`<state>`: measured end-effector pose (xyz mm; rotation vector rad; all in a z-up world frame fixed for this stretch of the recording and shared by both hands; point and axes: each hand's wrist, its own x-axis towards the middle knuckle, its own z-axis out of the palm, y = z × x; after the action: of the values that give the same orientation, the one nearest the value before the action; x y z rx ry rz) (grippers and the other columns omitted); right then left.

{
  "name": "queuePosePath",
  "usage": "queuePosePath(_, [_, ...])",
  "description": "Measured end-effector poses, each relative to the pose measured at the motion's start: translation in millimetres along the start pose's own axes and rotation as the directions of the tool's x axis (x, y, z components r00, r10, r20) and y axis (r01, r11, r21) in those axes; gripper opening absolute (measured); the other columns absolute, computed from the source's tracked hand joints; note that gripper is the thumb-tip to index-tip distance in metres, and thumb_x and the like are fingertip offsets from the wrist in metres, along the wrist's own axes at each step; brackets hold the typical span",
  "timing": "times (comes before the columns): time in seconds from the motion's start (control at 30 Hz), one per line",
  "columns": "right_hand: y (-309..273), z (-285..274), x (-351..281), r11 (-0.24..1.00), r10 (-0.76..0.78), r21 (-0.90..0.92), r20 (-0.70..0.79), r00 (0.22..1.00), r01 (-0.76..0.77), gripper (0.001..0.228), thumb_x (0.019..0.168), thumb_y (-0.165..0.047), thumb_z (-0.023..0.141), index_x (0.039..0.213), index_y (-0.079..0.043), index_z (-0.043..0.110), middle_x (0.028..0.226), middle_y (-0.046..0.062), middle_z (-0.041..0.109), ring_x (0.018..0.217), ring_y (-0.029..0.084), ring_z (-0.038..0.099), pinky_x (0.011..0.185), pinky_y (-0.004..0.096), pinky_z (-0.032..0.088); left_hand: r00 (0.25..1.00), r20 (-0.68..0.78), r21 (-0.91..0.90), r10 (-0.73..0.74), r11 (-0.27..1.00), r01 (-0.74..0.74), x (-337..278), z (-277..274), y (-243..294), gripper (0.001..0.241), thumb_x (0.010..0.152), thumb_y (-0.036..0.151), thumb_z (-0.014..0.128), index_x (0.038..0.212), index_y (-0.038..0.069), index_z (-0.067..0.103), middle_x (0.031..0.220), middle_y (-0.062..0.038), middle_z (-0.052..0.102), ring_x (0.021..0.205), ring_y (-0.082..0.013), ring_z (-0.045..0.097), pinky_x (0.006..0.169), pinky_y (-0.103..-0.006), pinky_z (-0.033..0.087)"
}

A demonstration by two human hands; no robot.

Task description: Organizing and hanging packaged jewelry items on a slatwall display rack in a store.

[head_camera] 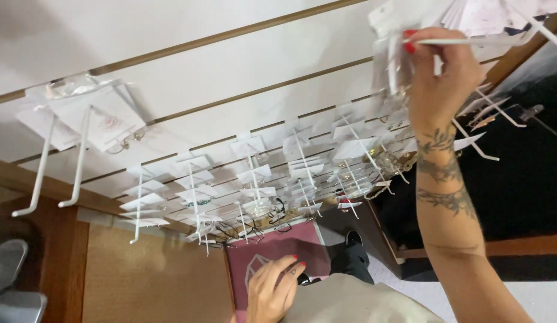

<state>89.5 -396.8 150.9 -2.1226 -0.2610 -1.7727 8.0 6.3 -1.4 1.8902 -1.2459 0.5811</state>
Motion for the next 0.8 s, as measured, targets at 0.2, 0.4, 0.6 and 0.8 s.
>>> queuePosePath(0.2, [21.5, -45.2, 22.1, 0.988, -0.018, -0.154, -0.080, 0.997, 0.005, 0.016, 0.110, 0.023, 0.061, 0.110, 0.011, 0.071, 0.102, 0.021, 0.073, 0.082, 0.027, 0.063, 0.067, 0.034, 0.044, 0.998, 0.044, -0.043, 0.033, 0.999, -0.031, 7.0, 13.1, -5.3, 0.011, 0.095, -0.001, 0.063, 0.096, 0.005, 0.072, 0.105, -0.013, 0.067, 0.071, -0.0251, 0.064, 0.063, -0.0381, 0.056])
queuePosePath(0.4, [54.9, -45.1, 20.3, 0.953, 0.007, -0.299, -0.097, 0.995, -0.036, 0.018, 0.104, 0.019, 0.066, 0.105, 0.003, 0.075, 0.089, 0.012, 0.069, 0.078, 0.023, 0.061, 0.067, 0.035, 0.044, 0.999, 0.027, -0.056, 0.038, 0.998, -0.037, 10.4, 14.3, -5.1, 0.012, 0.095, -0.001, 0.062, 0.096, 0.005, 0.072, 0.106, -0.014, 0.066, 0.070, -0.0253, 0.063, 0.061, -0.0371, 0.054])
queuePosePath(0.6, [75.5, -33.7, 23.4, 0.917, -0.066, -0.400, -0.165, 0.984, -0.005, 0.012, 0.103, 0.014, 0.078, 0.102, 0.003, 0.077, 0.079, 0.009, 0.065, 0.066, 0.020, 0.050, 0.058, 0.034, 0.037, 0.997, 0.057, -0.029, -0.044, 0.999, 0.046, 2.9, 12.2, -4.2, 0.019, 0.092, -0.005, 0.062, 0.099, 0.009, 0.073, 0.105, -0.013, 0.067, 0.076, -0.0259, 0.068, 0.065, -0.0388, 0.058])
queuePosePath(0.8, [73.5, -12.3, 12.0, 0.910, 0.041, -0.368, -0.380, 0.924, -0.192, 0.011, 0.095, 0.004, 0.079, 0.101, -0.005, 0.077, 0.079, 0.004, 0.076, 0.063, 0.014, 0.062, 0.054, 0.028, 0.044, 1.000, 0.001, -0.038, -0.016, 0.999, 0.016, 4.2, 9.8, -1.7, 0.011, 0.093, -0.003, 0.065, 0.096, 0.005, 0.071, 0.103, -0.014, 0.066, 0.072, -0.0259, 0.064, 0.062, -0.0373, 0.055])
